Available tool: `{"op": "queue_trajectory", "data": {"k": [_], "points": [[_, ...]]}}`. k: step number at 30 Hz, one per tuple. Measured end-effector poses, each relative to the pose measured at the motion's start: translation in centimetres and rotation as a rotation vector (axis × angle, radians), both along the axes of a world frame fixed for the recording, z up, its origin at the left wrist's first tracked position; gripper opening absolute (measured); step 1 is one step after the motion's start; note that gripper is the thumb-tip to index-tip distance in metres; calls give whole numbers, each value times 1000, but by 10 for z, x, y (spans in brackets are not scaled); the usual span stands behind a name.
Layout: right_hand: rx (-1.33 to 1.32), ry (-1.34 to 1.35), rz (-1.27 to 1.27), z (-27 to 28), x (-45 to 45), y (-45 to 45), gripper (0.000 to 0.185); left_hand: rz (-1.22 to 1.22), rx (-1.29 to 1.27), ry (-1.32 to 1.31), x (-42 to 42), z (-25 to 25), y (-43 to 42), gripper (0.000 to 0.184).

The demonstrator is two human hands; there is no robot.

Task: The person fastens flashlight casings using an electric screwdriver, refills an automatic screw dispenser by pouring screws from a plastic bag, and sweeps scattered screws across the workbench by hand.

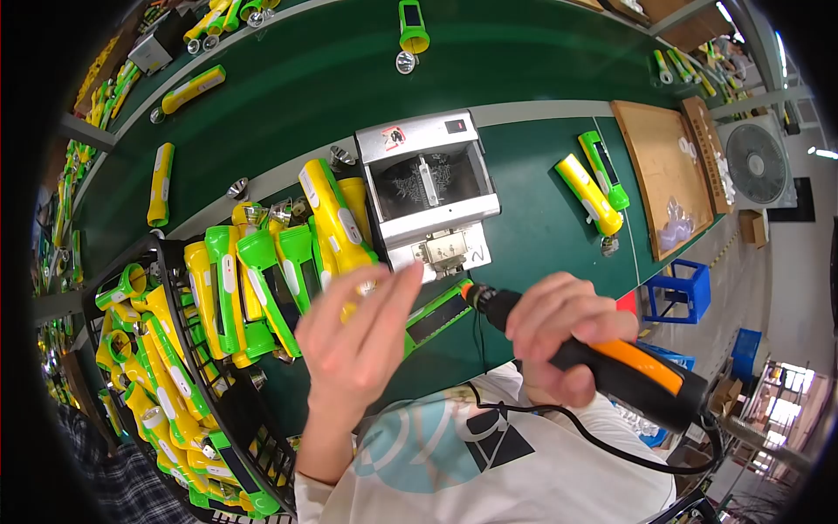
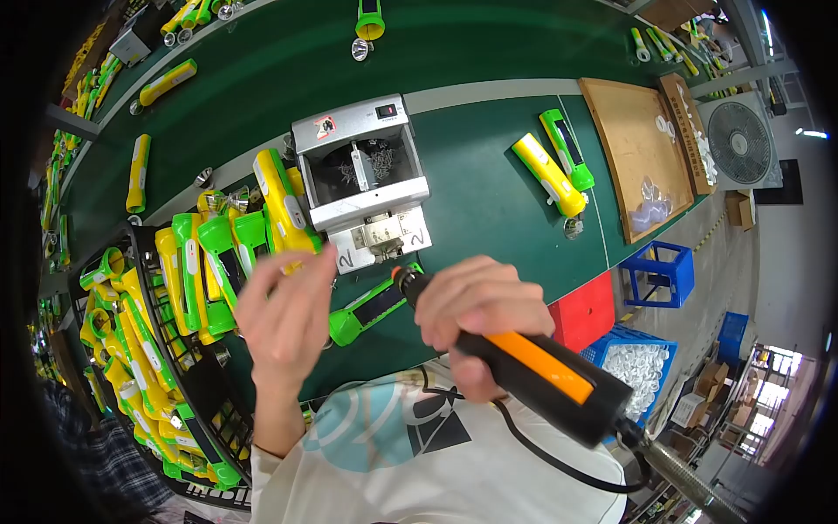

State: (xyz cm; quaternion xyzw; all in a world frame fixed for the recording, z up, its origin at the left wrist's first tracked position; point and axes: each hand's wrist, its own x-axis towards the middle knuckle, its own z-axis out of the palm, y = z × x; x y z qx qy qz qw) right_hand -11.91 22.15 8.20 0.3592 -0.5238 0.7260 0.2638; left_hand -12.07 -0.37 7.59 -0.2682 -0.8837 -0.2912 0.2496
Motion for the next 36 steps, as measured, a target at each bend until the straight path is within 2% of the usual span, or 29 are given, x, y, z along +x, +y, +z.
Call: {"op": "queue_trajectory", "data": {"k": [2,6,9,14,20,23,27,31,36], "points": [[3,-37,-5,-6,-7,-4,38,65,-75,48,-26,20,6,47],[13,-58,-1,-20,-19,-12,32,233,-174,12,-49,29,14,45],[33,-67,-1,-25,-20,-13,29,215,-34,173,-38,28,3,44],[58,-29,42,-25,-15,-13,28,68,97,74,28,-12,-22,36],[120,-34,29,-26,7,-8,31,-68,-17,-266,80,-75,-20,42],[110,-40,8,-22,9,-8,31,-105,-49,-359,87,-82,-15,42],[92,0,-54,-13,-1,-14,33,-71,-110,-331,89,-98,-15,39],[111,-70,-55,-23,-9,-20,31,-69,-64,-361,85,-94,-14,39],[129,21,-49,-28,-1,-16,31,-65,-42,-356,86,-97,-14,38]]}}
